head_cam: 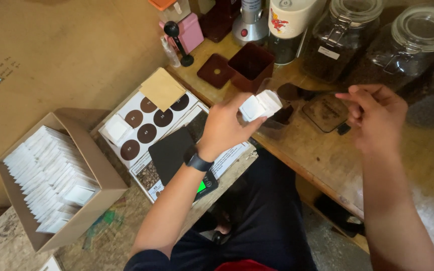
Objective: Filling and weighing individual coffee filters with ground coffee on a digital scale
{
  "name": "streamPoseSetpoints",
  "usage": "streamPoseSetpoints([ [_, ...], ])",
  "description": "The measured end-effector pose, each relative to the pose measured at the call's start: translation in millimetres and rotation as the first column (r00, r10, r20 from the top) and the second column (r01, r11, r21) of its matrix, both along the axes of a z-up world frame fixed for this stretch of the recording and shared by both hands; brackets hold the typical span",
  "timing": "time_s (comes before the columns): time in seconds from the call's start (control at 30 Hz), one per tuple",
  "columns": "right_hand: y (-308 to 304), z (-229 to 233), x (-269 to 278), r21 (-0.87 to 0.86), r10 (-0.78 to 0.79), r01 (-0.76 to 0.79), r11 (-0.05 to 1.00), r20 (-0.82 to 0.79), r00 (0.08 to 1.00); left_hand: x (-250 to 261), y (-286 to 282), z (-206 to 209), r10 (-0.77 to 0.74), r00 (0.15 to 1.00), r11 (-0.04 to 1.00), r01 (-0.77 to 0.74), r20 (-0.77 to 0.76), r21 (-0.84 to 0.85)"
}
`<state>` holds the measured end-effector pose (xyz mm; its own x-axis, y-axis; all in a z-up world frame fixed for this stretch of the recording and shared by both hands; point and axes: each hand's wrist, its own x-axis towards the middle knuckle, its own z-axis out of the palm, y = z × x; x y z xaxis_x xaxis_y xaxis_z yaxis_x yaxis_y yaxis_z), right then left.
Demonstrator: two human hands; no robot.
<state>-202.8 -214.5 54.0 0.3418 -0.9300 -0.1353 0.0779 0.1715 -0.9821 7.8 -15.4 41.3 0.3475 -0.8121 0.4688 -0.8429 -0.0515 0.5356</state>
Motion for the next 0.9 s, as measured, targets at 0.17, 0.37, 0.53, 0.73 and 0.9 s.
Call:
streamPoseSetpoints([
  [0.17, -10, 0, -1, 0.017, -0.008, 0.007, 1.000, 0.062, 0.998, 0, -14, 2, 0.105, 0.991, 0.992, -0.110, 0.079, 0.056],
  [0.37, -5, 18, 3, -0.012, 0.024, -0.024, 1.000, -0.059, 0.998, -4, -27, 7, 0.083, 0.986, 0.990, -0.098, 0.141, 0.102],
  [0.53, -11, 14, 8, -0.054, 0.114, -0.116, 0.992, -0.055, 0.992, -7, -34, 5, 0.044, 0.989, 0.991, -0.060, 0.140, 0.117],
  [0.73, -5, 7, 8, -0.522, 0.159, -0.235, 0.820, -0.186, 0.970, -11, -45, 0, 0.012, 0.997, 0.993, -0.021, 0.072, 0.119],
  [0.9, 9, 15, 0, -0.766, 0.159, -0.216, 0.605, -0.149, 0.976, -12, -52, -10, 0.009, 0.999, 1.000, -0.008, 0.047, -0.012],
])
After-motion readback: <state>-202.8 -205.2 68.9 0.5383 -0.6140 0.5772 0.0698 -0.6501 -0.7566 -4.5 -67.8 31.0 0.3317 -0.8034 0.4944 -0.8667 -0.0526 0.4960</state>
